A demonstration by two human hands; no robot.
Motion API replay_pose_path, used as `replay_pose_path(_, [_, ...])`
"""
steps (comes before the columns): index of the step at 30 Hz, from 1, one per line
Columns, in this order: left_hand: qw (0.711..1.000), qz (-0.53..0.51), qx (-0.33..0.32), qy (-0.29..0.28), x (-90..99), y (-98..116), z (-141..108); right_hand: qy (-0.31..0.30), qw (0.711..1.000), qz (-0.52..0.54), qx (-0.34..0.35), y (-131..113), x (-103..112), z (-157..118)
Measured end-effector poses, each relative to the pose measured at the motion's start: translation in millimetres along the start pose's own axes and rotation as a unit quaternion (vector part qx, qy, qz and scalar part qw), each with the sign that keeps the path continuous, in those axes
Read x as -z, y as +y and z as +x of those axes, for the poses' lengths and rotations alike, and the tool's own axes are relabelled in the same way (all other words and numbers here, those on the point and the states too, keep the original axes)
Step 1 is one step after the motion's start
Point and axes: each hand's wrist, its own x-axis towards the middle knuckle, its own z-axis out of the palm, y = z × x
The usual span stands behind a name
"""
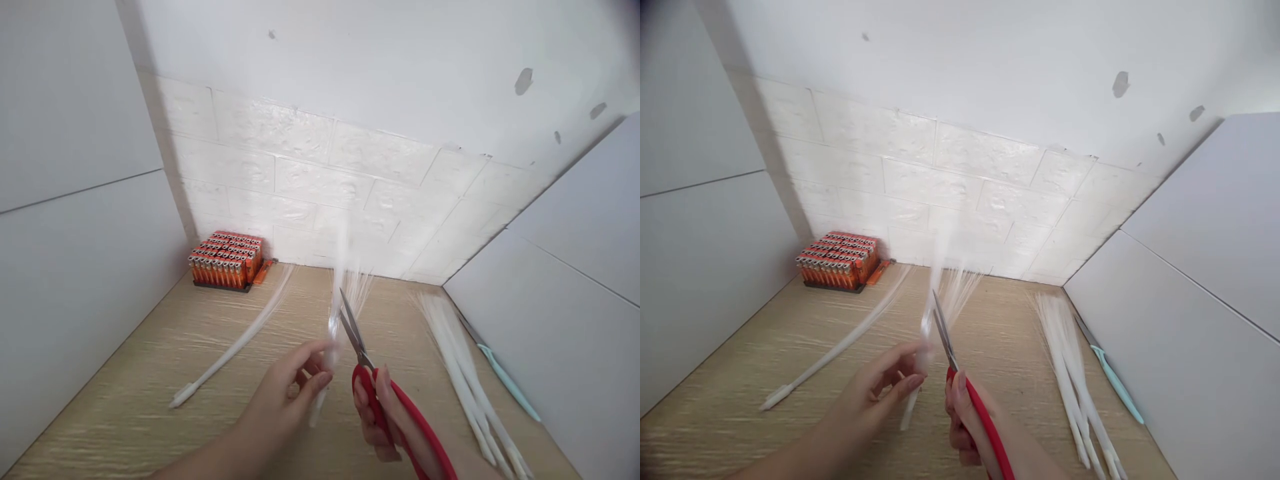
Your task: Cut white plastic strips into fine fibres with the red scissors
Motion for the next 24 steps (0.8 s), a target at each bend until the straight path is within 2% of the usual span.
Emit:
replay_pose_path(8, [0.999,0.015,-0.040,-0.032,-3.6,0,-1,-0.019,0.999,0.037,0.011,0,-13,-3])
replay_pose_path(18, [0.997,-0.021,-0.012,-0.075,-4.8,6,-6,-0.056,0.997,0.059,-0.012,-1,-23,-5])
replay_pose_path(24, [0.976,-0.175,-0.030,-0.123,-7.1,-3,-4,-0.056,0.997,0.054,-0.028,1,-24,-3])
